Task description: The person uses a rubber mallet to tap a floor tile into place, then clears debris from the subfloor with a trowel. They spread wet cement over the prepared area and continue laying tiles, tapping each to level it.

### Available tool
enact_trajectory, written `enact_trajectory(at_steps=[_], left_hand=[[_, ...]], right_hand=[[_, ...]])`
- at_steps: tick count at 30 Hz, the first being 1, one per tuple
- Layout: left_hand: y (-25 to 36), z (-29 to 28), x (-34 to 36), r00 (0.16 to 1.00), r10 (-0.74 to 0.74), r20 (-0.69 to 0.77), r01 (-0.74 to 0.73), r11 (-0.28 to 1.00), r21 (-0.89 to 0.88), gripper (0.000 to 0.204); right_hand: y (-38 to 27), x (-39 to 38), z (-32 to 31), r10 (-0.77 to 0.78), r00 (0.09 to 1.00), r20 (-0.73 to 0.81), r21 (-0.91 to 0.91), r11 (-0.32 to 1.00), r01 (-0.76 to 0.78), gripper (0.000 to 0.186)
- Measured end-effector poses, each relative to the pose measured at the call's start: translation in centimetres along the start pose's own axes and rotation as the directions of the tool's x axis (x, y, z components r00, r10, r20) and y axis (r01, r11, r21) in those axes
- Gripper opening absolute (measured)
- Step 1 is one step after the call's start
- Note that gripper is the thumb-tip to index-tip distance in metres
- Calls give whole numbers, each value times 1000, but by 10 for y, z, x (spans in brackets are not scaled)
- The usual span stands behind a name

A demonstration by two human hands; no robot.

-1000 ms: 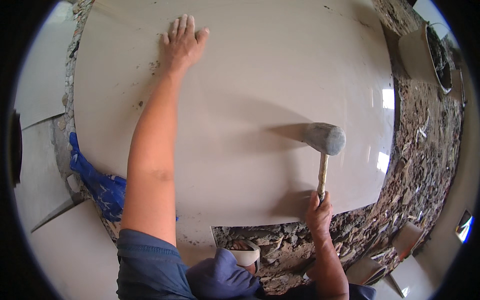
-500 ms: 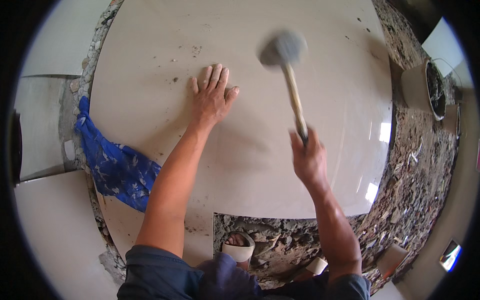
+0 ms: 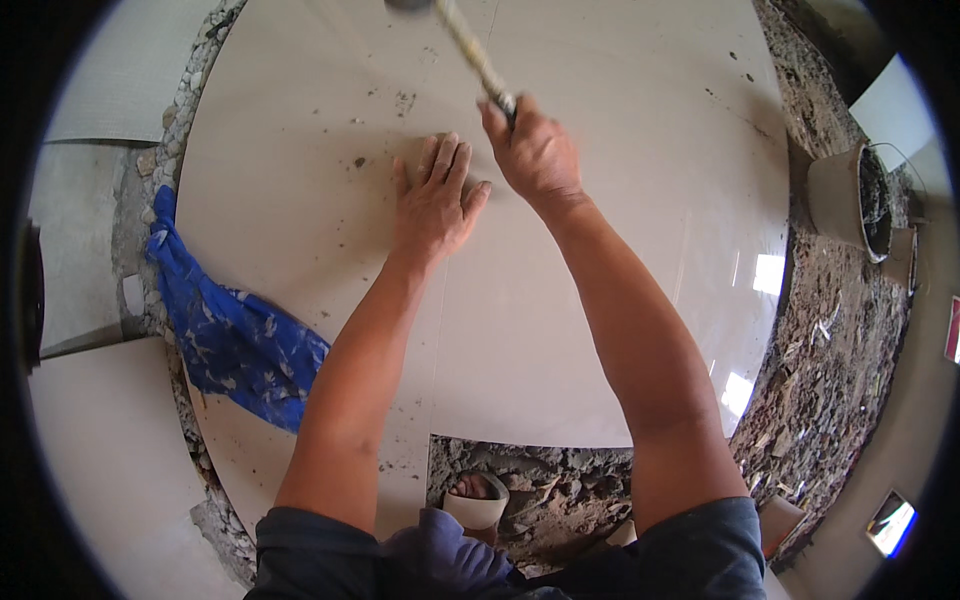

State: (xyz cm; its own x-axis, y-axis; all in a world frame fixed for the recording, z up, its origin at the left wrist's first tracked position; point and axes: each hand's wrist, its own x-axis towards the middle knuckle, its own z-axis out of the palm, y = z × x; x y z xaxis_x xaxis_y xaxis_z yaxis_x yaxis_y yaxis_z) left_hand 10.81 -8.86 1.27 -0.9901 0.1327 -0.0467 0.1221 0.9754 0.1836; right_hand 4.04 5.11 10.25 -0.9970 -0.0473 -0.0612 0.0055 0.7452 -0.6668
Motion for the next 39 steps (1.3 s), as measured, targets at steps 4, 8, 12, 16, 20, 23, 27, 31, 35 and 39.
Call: enact_trajectory(at_steps=[4, 8, 12, 16, 20, 23, 27, 31, 35, 39], left_hand=[[1, 0, -1, 1000, 11, -17, -10, 1000, 12, 63], [1, -2, -1, 999, 22, -45, -22, 1000, 16, 62], [1, -3, 1, 1000, -1, 3, 1, 999, 43, 63], [1, -2, 1, 1000, 8, 1, -8, 999, 43, 63], [1, -3, 2, 1000, 29, -6, -29, 1000, 1, 61], [1, -3, 1, 999, 25, 22, -26, 999, 37, 61], [1, -5, 1, 999, 9, 34, -8, 1000, -25, 61], [1, -4, 0, 1000, -1, 19, 0, 1000, 25, 61], [-1, 1, 0, 997, 34, -63, -35, 999, -12, 58], [-4, 8, -2, 988, 51, -147, -54, 998, -18, 51]], right_hand=[[-2, -2, 8, 50, 991, 121, -91, 995, -39, 51], [-6, -5, 7, 61, 988, 144, -182, 983, -34, 52], [-12, -6, 4, 1, 995, 96, -102, 995, 8, 52], [-16, -5, 8, 11, 999, 32, 45, 999, -12, 51], [-16, -4, 9, -103, 995, -13, -25, 994, 102, 47], [-15, -7, 9, -32, 998, 55, -43, 998, 34, 47], [-24, -8, 7, 11, 993, 119, -63, 998, -3, 50], [-24, -7, -2, 0, 988, 154, -110, 994, 17, 52], [22, -38, -24, 133, 991, 5, 51, 990, -133, 51], [103, -104, -54, 352, 921, -168, 138, 933, -332, 46]])
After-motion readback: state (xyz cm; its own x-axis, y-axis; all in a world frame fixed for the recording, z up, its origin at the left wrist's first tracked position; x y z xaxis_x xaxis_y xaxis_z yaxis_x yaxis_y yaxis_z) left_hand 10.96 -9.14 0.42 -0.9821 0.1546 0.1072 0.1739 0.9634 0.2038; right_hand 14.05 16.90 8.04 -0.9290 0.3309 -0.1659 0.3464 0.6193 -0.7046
